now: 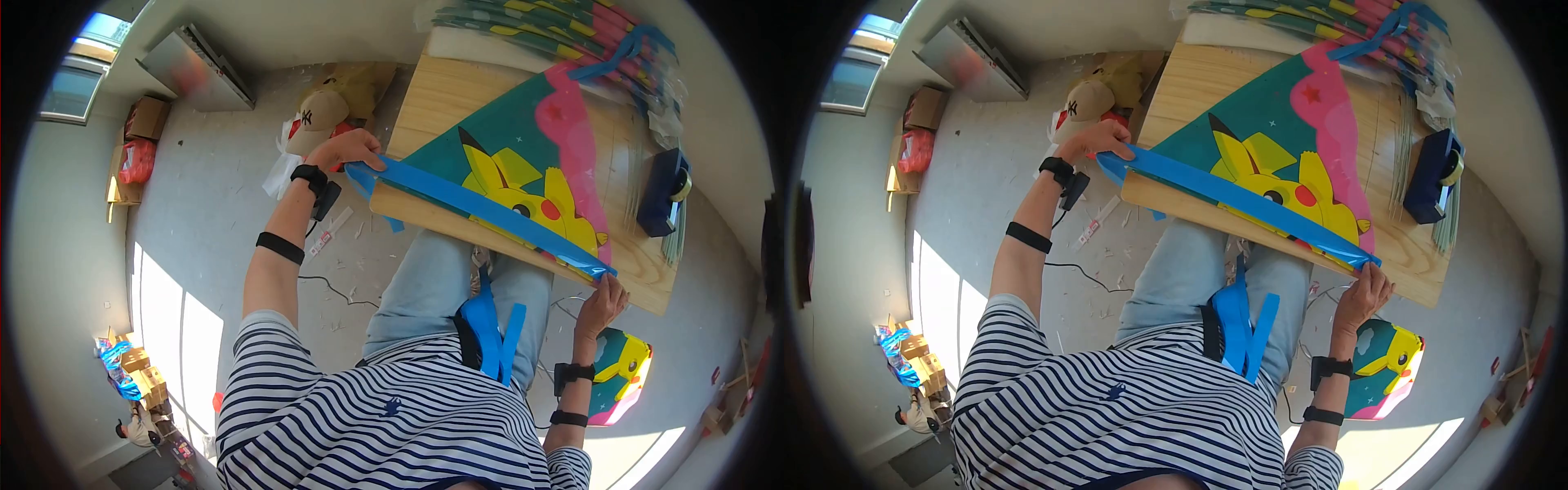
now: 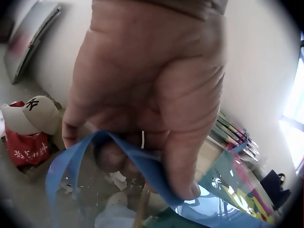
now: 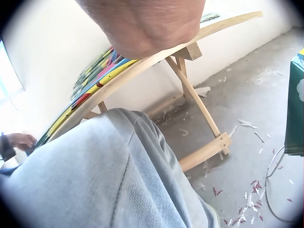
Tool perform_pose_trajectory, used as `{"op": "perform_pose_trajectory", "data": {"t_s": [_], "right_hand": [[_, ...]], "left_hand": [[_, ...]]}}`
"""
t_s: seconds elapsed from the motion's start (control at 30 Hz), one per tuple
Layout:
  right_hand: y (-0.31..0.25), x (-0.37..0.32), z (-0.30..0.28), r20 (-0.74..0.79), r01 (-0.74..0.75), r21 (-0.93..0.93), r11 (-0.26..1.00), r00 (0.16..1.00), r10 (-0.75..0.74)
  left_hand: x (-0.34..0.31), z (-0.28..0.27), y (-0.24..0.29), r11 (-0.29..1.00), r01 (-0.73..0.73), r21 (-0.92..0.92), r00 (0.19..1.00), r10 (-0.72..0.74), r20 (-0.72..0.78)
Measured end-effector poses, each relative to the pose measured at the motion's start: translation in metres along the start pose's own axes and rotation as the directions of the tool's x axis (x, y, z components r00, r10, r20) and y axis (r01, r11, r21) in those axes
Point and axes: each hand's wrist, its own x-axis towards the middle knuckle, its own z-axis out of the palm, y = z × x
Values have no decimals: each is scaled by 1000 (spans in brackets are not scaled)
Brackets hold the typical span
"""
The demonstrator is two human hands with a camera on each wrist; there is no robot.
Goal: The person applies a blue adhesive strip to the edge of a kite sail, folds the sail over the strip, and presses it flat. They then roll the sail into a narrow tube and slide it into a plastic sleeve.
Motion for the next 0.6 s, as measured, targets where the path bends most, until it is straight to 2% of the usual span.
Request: {"op": "perform_pose_trajectory", "data": {"t_s": [0.13, 0.2, 0.23, 0.3, 0.4, 0.53, 0.6], "right_hand": [[0, -1, -1, 3, 11, 0, 1000, 1000, -11], [-3, 0, 0, -7, 12, -11, 1000, 1000, -12], [-2, 0, 0, -2, 10, -8, 1000, 1000, -10], [0, -1, -2, 7, 6, -13, 1000, 1000, -5], [0, -1, -1, -4, 8, 10, 1000, 1000, -8], [0, -1, 1, -5, 13, -9, 1000, 1000, -13], [1, -1, 0, 2, 5, -10, 1000, 1000, -5]], "left_hand": [[-3, -3, -2, 998, -4, -68, 1000, 4, 9], [-4, 6, -3, 998, -36, 44, 999, 36, -6], [-1, 10, -5, 998, -37, 44, 999, 37, -5], [4, 23, -9, 992, -57, 113, 986, 74, -149], [7, 28, -16, 984, -32, 178, 982, 64, -176], [7, 32, -30, 988, -62, 140, 963, 96, -251], [6, 32, -37, 968, -88, -235, 978, 38, -207]]}}
